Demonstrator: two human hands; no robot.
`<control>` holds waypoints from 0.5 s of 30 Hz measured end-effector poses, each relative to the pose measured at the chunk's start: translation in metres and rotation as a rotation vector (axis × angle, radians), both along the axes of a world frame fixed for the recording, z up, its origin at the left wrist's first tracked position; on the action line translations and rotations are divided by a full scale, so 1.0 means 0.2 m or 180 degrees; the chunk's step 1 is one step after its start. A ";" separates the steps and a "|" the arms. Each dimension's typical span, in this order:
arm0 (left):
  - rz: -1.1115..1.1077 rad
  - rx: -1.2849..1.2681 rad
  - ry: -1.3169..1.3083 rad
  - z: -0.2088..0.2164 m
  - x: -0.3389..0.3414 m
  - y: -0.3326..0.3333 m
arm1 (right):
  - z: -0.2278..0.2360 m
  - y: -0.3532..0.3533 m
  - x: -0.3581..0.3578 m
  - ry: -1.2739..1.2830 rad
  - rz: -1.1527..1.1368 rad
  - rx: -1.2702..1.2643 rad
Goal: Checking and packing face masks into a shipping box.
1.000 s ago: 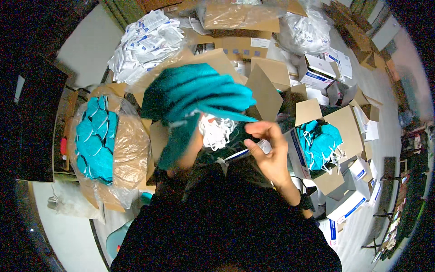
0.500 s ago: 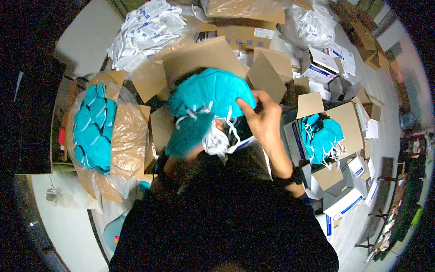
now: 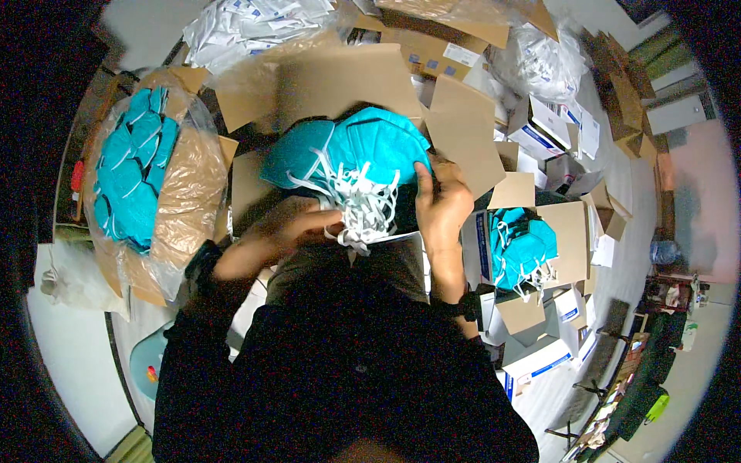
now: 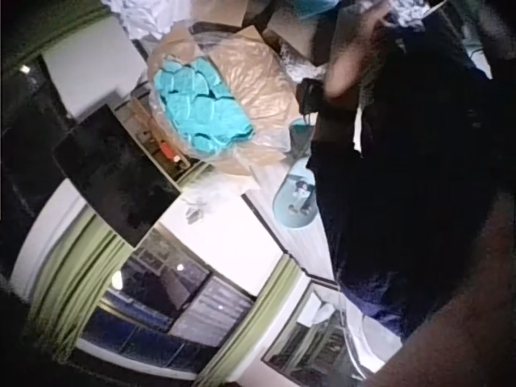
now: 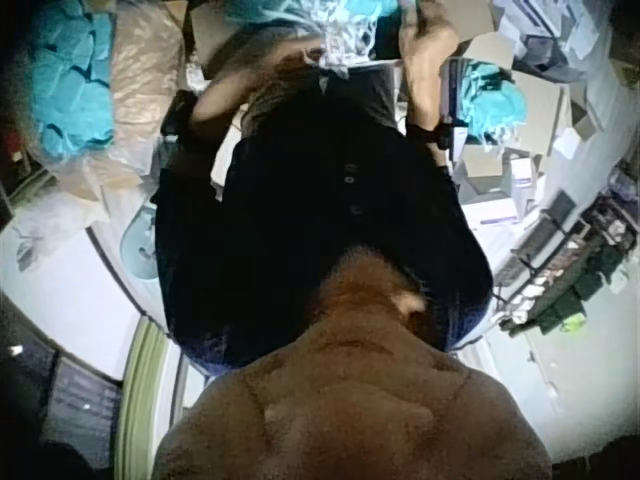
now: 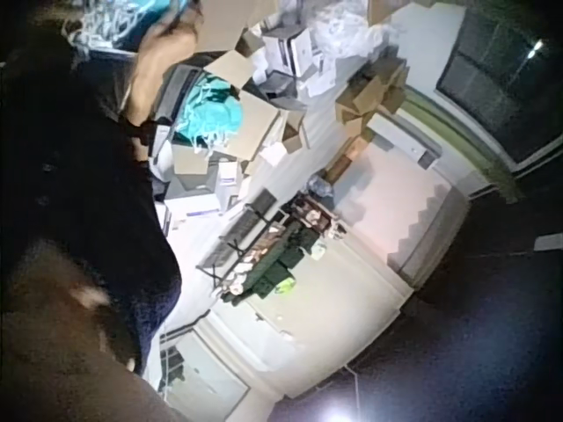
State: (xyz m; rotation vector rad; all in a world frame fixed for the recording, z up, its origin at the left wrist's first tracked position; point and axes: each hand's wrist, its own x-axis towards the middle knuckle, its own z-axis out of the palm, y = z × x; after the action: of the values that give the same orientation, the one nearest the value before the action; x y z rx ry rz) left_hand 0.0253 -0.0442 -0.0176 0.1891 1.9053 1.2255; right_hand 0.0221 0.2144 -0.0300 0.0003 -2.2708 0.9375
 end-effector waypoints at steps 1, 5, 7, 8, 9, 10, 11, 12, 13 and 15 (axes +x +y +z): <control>-0.0192 0.0317 0.0962 0.03 0.02 -0.02 | 0.00 0.00 0.00 -0.0045 0.0039 -0.0212; 0.0662 -0.0240 0.1222 0.18 0.03 0.00 | 0.07 -0.01 0.04 -0.0547 0.0291 -0.1448; 0.1431 0.0343 0.2523 0.16 -0.02 0.07 | 0.11 -0.03 0.04 -0.0525 0.0552 -0.2048; 0.1815 0.0641 0.3168 0.15 -0.04 0.11 | 0.14 -0.03 0.03 -0.0520 0.0712 -0.2242; 0.1858 0.0954 0.2818 0.14 -0.07 0.15 | 0.16 -0.04 0.02 -0.0508 0.0843 -0.2437; 0.1859 0.1362 0.2395 0.13 -0.09 0.20 | 0.17 -0.04 0.01 -0.0491 0.1002 -0.2631; 0.1850 0.1758 0.1962 0.10 -0.10 0.25 | 0.17 -0.06 -0.01 -0.0594 0.1123 -0.2699; 0.1675 0.1770 0.1606 0.09 -0.10 0.25 | 0.17 -0.07 -0.02 -0.0721 0.1246 -0.3008; 0.1505 0.1755 0.1254 0.08 -0.11 0.25 | 0.18 -0.08 -0.03 -0.0847 0.1371 -0.3317; 0.2087 0.1936 0.0999 0.08 -0.09 0.31 | 0.21 -0.09 -0.02 -0.1255 0.1670 -0.3815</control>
State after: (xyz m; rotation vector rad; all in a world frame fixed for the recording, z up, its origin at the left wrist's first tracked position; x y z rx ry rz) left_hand 0.0081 0.0172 -0.0013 0.0722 1.8534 2.3267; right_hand 0.0176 0.1957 0.0111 -0.1255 -1.6724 2.6215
